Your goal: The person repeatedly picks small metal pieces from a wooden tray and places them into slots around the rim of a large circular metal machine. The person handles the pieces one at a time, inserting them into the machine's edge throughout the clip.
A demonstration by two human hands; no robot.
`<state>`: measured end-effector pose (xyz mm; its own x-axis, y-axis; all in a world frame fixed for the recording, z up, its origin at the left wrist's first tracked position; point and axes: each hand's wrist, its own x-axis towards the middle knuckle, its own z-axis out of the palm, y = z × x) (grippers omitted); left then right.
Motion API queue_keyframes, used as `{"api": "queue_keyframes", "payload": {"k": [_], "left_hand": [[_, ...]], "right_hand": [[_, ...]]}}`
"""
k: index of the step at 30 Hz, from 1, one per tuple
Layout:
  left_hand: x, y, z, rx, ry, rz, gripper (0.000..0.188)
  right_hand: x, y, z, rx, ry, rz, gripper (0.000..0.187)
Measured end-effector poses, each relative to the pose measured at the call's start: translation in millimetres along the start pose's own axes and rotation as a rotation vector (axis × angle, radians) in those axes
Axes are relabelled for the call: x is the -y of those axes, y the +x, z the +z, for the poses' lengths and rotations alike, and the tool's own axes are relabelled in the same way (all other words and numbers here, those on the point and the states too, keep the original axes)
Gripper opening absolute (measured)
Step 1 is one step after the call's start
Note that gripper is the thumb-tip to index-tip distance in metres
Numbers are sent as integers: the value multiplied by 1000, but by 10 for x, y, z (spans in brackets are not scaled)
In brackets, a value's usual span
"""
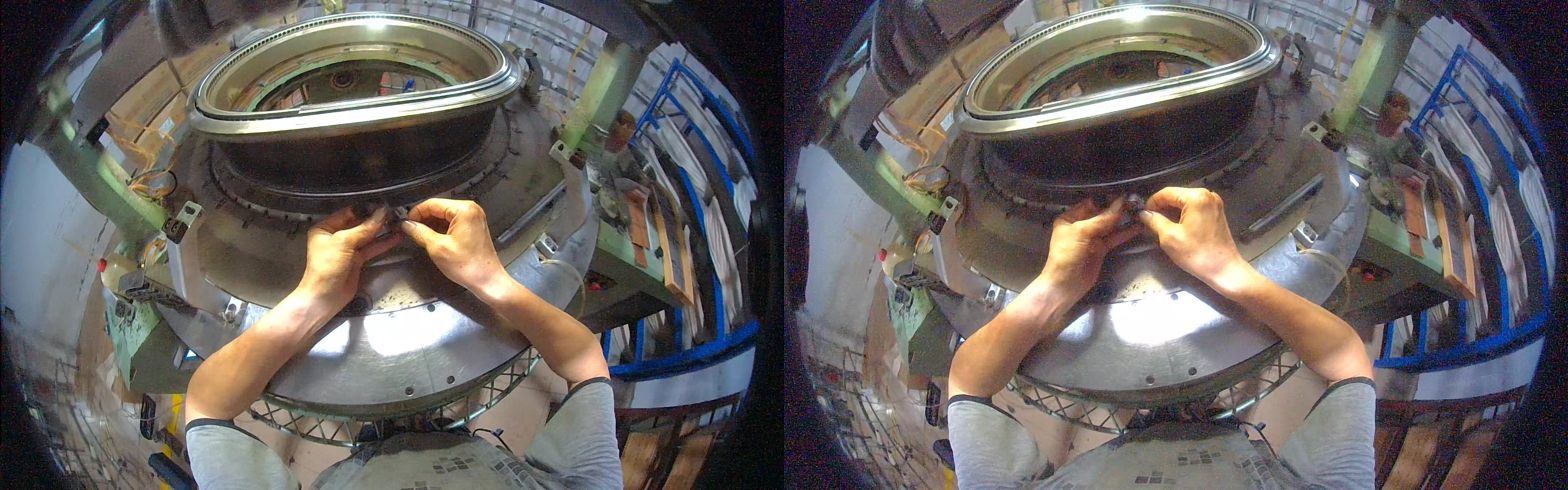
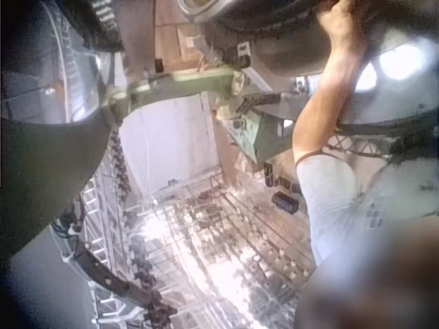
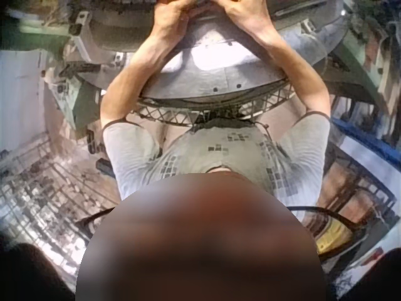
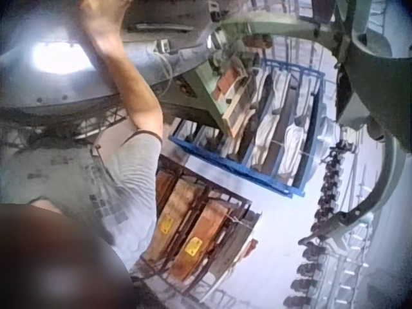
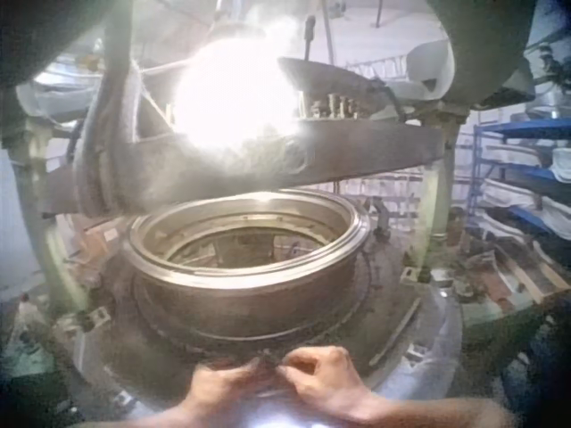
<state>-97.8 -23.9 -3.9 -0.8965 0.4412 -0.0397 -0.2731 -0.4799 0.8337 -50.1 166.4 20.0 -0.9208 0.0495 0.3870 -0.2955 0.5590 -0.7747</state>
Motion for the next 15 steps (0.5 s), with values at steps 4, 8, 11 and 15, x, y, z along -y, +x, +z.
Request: {"api": "queue_keyframes", "payload": {"k": [4,8,11,15], "left_hand": [[6,15,37,56,69,-1,27],[1,-20,75,40,77,-47,30],[7,-35,100,22,90,-65,26],[13,-49,104,20,88,-82,26]], "right_hand": [[90,130,-203,-115,27,-23,11],[202,429,-555,-343,-46,-114,11],[256,612,-645,-492,-218,-226,13],[256,724,-627,-510,-354,-275,13]]}}
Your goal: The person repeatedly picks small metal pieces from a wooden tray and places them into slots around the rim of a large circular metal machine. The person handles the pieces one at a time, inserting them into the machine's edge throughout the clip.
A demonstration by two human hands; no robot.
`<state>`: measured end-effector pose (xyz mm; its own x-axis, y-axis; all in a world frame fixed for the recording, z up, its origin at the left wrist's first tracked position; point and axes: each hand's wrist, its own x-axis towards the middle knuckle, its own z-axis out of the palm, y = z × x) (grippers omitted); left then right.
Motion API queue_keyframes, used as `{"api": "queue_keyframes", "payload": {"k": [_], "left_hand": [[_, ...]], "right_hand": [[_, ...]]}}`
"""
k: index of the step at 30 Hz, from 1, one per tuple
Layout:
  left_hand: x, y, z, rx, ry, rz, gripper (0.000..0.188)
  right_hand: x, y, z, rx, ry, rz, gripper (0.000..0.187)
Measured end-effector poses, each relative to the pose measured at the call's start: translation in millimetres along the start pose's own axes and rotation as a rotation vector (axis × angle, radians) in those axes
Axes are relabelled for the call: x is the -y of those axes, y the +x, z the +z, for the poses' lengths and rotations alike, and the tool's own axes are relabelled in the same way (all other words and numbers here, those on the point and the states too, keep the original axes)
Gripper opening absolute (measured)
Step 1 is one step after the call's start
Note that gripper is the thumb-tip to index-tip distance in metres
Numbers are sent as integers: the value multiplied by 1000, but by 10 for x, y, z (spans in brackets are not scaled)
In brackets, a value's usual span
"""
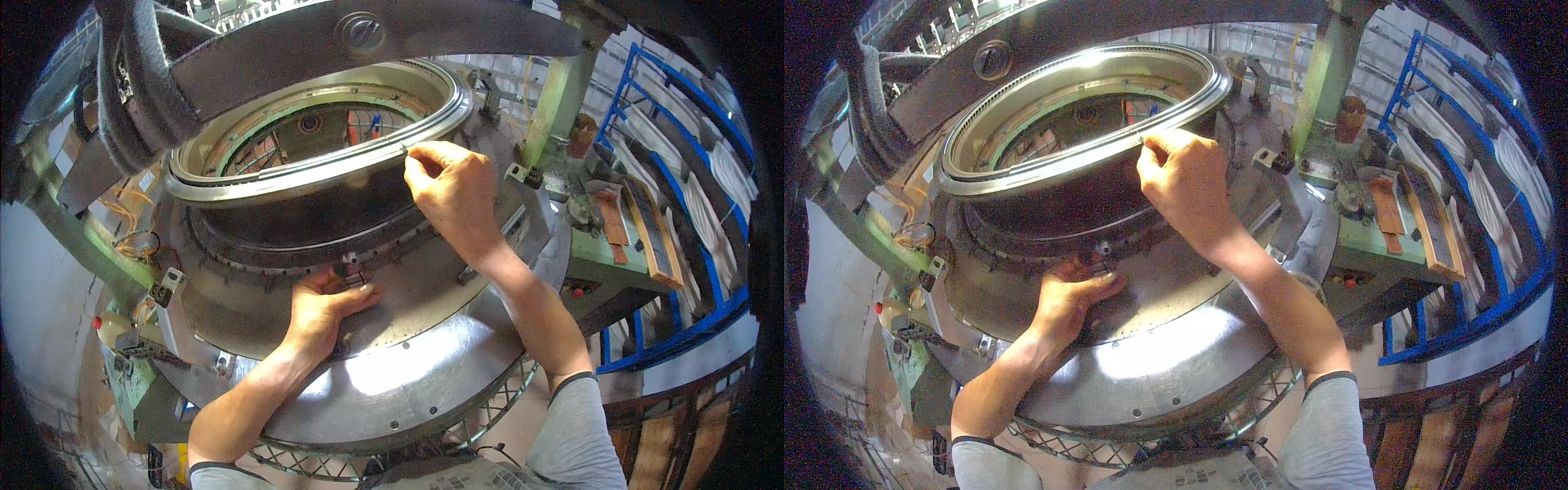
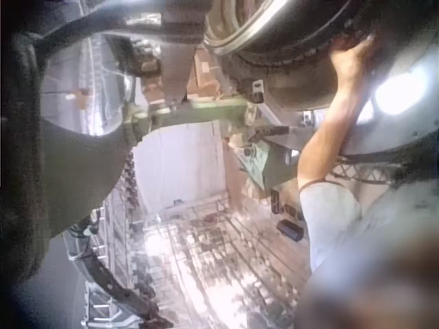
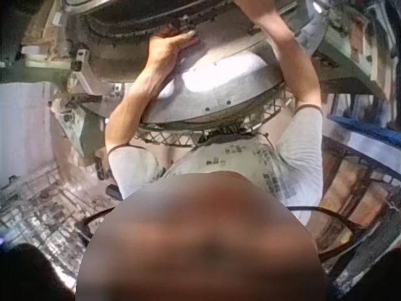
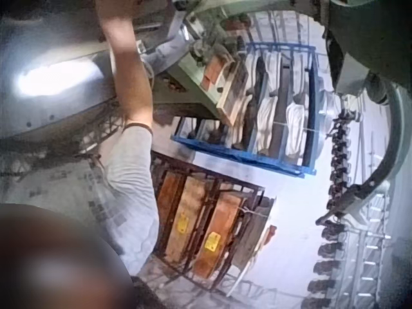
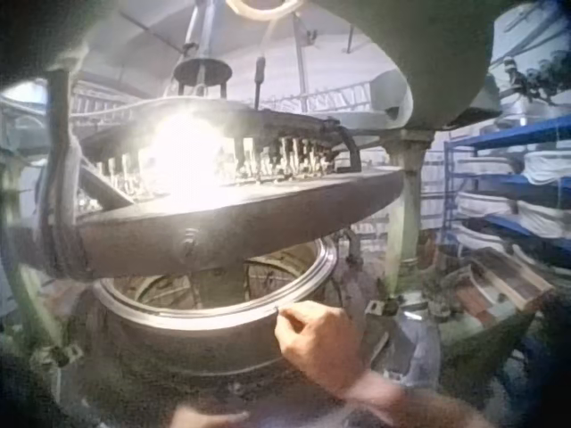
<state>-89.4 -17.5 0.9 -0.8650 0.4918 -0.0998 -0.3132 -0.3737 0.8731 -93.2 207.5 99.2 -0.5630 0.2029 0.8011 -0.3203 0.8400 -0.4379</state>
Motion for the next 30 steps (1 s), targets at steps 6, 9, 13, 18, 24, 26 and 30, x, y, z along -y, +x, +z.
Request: {"api": "queue_keyframes", "payload": {"k": [6,9,13,18,24,26,30], "left_hand": [[11,15,-27,16,48,-4,29],[27,21,-37,27,32,5,25],[39,19,-46,29,46,-12,23],[40,25,-44,10,45,-2,23],[47,34,-47,7,53,5,24],[48,38,-52,11,64,12,24],[50,45,-67,19,54,-3,24]], "right_hand": [[-38,11,28,24,12,1,14],[-42,11,20,19,8,-13,13],[-37,13,29,30,-15,-29,12],[-25,14,32,33,22,-25,10],[-44,100,12,78,-30,-96,12],[-64,133,11,107,-10,-115,13],[-118,191,40,84,34,-100,14]]}}
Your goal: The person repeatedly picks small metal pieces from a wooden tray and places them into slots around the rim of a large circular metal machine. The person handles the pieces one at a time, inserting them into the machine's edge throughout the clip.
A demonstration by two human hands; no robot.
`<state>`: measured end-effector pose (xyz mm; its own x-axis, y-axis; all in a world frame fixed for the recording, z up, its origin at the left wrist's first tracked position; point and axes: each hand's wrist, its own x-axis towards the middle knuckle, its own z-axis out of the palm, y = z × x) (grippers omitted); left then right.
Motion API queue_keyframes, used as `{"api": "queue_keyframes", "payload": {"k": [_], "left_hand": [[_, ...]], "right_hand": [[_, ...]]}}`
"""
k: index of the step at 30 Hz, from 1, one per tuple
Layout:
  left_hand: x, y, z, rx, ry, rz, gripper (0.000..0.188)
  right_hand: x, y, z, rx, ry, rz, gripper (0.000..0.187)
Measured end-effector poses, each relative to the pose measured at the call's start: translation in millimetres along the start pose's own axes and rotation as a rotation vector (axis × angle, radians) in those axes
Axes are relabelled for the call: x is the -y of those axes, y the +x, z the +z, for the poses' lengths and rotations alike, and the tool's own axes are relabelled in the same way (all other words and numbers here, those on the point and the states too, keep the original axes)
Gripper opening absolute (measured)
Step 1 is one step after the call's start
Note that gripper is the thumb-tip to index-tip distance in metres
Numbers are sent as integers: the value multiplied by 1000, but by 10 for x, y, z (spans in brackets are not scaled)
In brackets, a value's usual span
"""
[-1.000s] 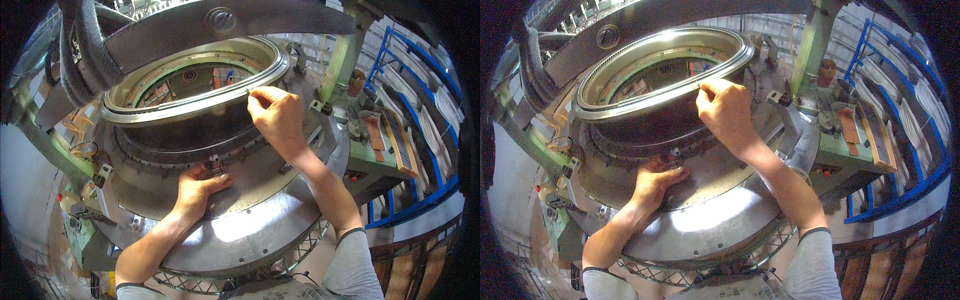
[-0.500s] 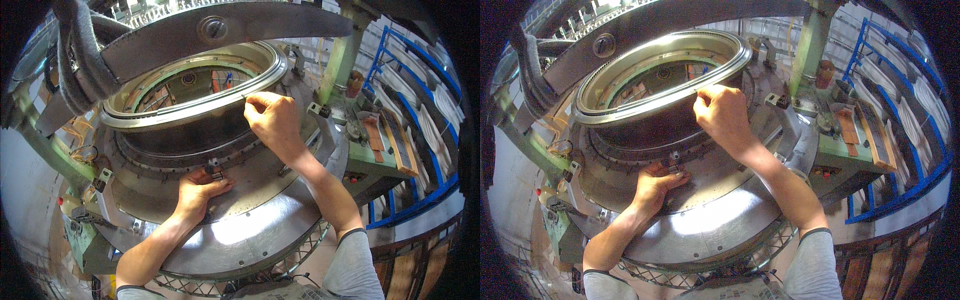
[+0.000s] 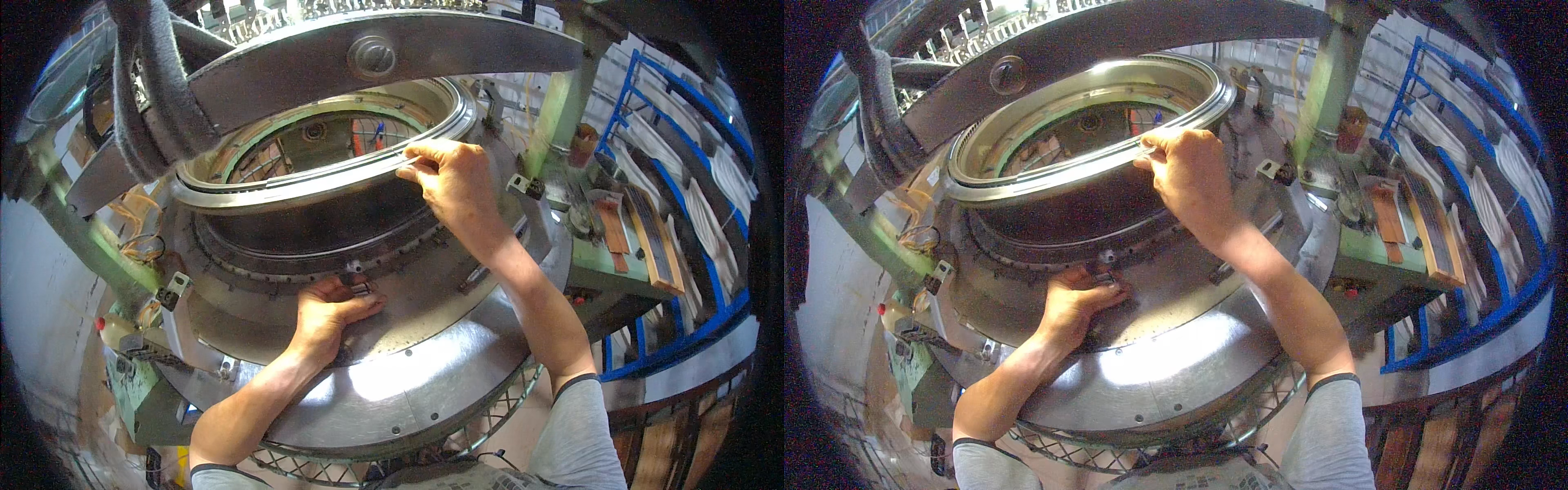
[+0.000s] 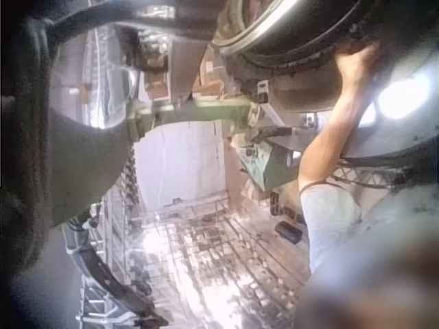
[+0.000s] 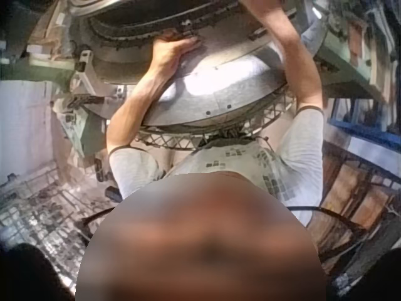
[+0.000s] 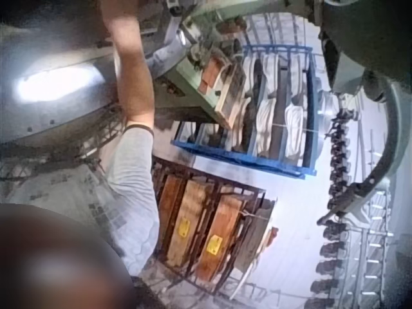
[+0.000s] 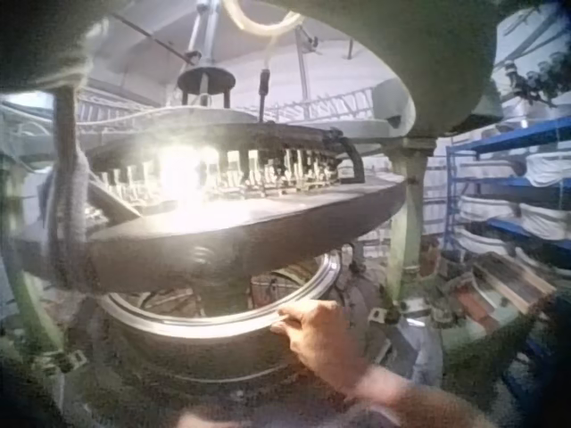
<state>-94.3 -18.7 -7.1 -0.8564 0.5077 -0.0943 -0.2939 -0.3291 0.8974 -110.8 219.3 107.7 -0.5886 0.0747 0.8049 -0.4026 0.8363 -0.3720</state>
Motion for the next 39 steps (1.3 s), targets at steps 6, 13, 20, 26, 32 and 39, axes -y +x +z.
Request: {"api": "queue_keyframes", "payload": {"k": [6,13,20,26,32,39], "left_hand": [[-7,-11,-2,-8,23,-3,25],[-55,-62,78,5,19,-30,25],[-175,-113,105,2,358,74,24],[-42,-133,114,70,478,286,24],[51,-74,37,134,477,292,29],[-112,-228,196,-51,773,268,35]], "right_hand": [[-149,108,-5,94,-27,-78,19],[-42,29,-199,59,-46,-175,29],[-45,-1541,-1098,-332,98,215,15],[-1600,-3419,-1672,-978,-18,1060,46],[-2925,-4264,-1734,-696,-259,1038,59],[-3776,-4508,-1586,-713,-215,720,21]]}}
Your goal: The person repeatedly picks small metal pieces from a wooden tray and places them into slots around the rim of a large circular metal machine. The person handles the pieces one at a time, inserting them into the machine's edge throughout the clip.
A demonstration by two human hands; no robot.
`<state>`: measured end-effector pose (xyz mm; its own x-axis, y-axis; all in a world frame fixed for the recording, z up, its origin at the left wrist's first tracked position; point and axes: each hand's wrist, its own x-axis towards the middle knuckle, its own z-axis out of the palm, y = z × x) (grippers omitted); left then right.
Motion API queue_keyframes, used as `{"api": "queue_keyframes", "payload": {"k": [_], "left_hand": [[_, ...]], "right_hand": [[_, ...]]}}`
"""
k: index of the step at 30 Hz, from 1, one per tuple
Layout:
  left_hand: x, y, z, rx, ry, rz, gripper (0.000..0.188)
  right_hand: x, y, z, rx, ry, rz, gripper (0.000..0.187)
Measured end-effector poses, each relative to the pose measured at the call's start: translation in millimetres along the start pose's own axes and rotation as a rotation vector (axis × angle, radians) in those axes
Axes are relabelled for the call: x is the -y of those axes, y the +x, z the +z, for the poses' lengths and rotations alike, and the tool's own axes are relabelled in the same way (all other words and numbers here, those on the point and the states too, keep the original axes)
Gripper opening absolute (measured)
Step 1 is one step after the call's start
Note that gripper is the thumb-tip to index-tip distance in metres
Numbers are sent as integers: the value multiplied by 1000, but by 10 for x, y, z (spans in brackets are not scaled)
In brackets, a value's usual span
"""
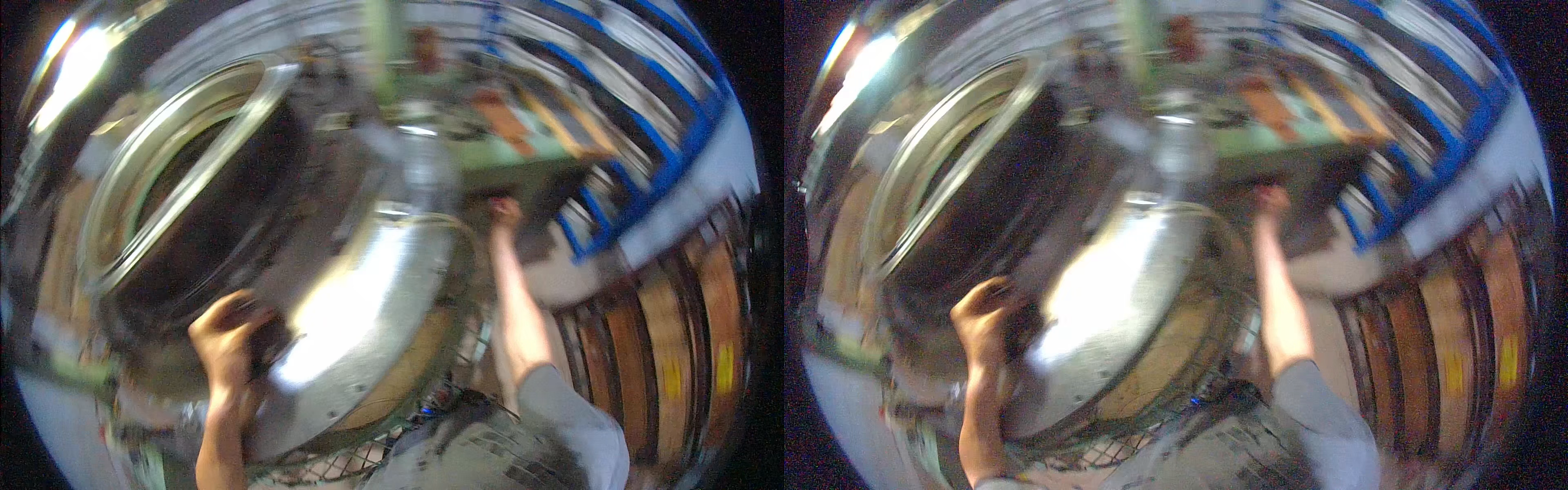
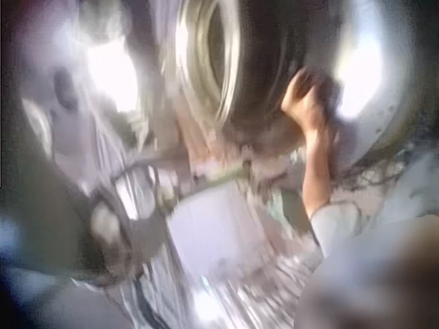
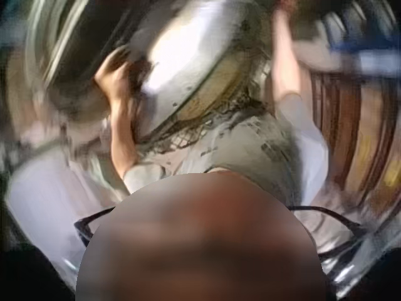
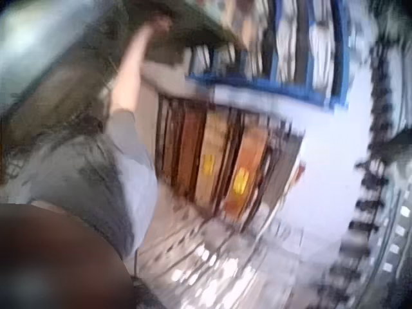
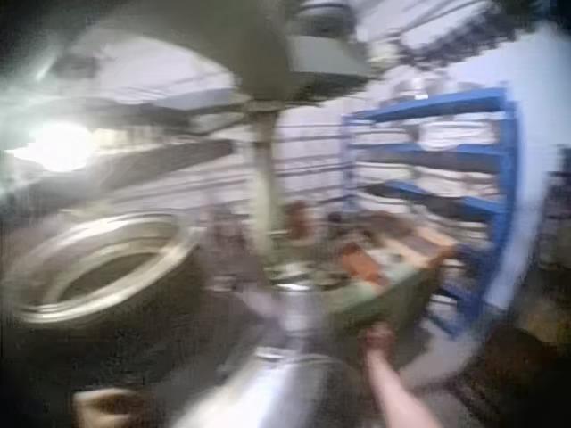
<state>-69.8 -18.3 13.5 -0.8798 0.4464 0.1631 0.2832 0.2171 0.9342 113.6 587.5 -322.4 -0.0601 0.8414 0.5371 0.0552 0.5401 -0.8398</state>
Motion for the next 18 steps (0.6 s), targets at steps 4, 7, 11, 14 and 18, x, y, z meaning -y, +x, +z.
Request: {"api": "queue_keyframes", "payload": {"k": [4,7,11,14,18], "left_hand": [[48,36,8,2,-49,55,42],[167,79,6,27,-218,67,39],[259,129,-10,58,-245,75,38],[280,126,12,97,-276,79,36],[282,126,9,78,-301,89,32]], "right_hand": [[-44,100,110,-20,955,608,23],[-70,119,6,-112,829,675,35],[-232,33,-188,114,797,765,49],[-423,-65,-132,221,615,431,50],[-520,-52,8,212,818,612,38]]}}
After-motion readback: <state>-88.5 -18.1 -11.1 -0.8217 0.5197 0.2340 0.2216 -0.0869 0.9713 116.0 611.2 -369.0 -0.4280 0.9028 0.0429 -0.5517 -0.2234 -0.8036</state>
